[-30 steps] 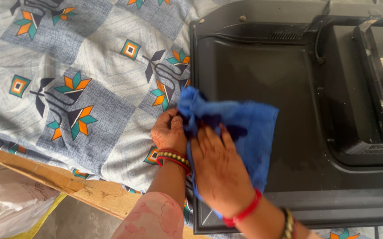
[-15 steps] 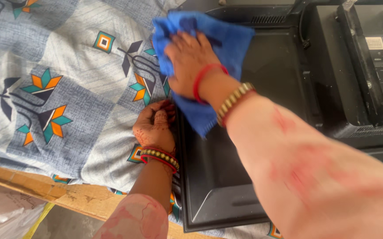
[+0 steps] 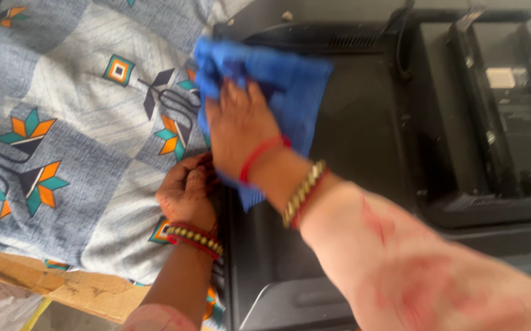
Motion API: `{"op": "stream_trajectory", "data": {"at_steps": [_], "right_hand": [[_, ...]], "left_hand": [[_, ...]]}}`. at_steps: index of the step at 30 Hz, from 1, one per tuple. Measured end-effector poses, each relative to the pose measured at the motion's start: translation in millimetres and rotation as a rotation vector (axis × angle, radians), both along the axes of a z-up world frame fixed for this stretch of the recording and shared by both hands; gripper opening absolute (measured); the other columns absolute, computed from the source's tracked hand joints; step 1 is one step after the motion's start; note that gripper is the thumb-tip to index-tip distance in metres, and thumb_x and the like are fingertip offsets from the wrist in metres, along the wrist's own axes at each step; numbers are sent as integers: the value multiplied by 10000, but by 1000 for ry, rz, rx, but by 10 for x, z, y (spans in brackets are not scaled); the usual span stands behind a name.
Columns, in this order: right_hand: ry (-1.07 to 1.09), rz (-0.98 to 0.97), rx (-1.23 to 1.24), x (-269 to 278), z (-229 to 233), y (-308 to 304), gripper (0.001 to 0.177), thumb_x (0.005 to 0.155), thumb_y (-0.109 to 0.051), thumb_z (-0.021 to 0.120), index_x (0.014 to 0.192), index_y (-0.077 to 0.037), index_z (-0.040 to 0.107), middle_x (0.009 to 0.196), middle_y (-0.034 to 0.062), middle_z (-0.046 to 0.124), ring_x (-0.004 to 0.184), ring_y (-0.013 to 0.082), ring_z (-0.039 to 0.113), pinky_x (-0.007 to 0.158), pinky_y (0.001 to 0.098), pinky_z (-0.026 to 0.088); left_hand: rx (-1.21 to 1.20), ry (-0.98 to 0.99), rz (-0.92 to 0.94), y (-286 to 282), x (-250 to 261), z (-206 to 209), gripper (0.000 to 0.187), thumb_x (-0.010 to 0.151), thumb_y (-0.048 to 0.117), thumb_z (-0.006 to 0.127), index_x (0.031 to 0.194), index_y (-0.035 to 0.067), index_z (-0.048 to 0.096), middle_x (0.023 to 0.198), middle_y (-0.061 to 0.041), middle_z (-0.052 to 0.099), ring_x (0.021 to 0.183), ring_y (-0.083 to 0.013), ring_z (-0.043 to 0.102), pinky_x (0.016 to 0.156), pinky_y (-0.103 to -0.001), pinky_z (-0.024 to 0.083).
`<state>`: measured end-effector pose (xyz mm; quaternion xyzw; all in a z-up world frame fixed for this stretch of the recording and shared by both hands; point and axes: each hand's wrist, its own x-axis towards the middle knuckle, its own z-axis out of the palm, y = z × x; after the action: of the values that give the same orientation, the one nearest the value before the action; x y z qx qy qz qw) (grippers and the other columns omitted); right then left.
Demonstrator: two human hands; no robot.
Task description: The person wipes the back panel of a flat-screen television using a blue cloth. They systematically clean the plastic casing, moving around the central mounting bracket and ventilation grilles to remove dust and smudges.
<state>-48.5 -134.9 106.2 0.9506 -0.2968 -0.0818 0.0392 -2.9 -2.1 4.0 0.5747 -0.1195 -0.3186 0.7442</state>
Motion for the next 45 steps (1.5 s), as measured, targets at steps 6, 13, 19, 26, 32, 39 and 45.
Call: {"op": "stream_trajectory", "data": {"at_steps": [6, 13, 19, 26, 32, 39, 45], "right_hand": [[-69, 112, 132, -322, 248, 132, 743, 884, -438, 498, 1468, 13, 415, 1526, 258, 404, 1471, 349, 293, 1187, 519, 164], [-88, 130, -2, 58, 122, -863, 643, 906, -401, 493, 1422, -18, 486, 1521, 208, 440, 1494, 326, 252, 1190, 500, 159], [95, 42, -19, 630, 52, -1367, 565, 907, -324, 468, 1374, -14, 536, 1453, 170, 507, 1390, 307, 394, 1164, 514, 160], [87, 29, 11, 685, -34, -1456, 444, 988, -300, 424, 1295, -57, 634, 1374, 170, 595, 1328, 316, 475, 1160, 532, 226], [-8, 148, -225, 483, -78, -1202, 518, 842, -343, 433, 1257, -117, 647, 1414, 138, 560, 1380, 313, 462, 1120, 532, 264], [187, 156, 148, 611, 385, -1385, 498, 907, -274, 523, 1358, -64, 550, 1425, 123, 516, 1319, 296, 467, 1130, 516, 277], [164, 38, 173, 866, 335, -1489, 534, 899, -284, 544, 1379, -51, 518, 1463, 155, 475, 1329, 311, 453, 1119, 502, 279]], "left_hand": [[496, -828, -69, -52, 6, 461, 287, 900, 55, 640, 1179, 22, 697, 1035, -136, 742, 886, -296, 709, 768, -422, 569], [933, -1242, -322, -865, 281, 909, 348, 932, 216, 621, 1271, 145, 650, 1201, -99, 657, 914, -385, 669, 753, -525, 542], [748, -1330, -338, -1549, 811, 777, 400, 895, 178, 631, 1291, 123, 637, 1252, -125, 607, 1186, -377, 582, 939, -525, 500], [656, -1514, -331, -1575, 877, 611, 453, 794, 217, 674, 1230, 94, 658, 1351, -102, 559, 1353, -348, 432, 1109, -532, 342], [553, -1402, -344, -1605, 1001, 445, 652, 688, 158, 637, 1330, 63, 582, 1472, -133, 505, 1441, -341, 374, 1199, -537, 229], [632, -1374, -390, -1646, 1032, 496, 724, 657, 178, 638, 1370, 91, 550, 1455, -119, 499, 1419, -339, 374, 1178, -526, 232], [649, -1338, -414, -1686, 1044, 535, 718, 691, 222, 646, 1379, 50, 534, 1439, -125, 494, 1413, -344, 368, 1181, -525, 217]]}}
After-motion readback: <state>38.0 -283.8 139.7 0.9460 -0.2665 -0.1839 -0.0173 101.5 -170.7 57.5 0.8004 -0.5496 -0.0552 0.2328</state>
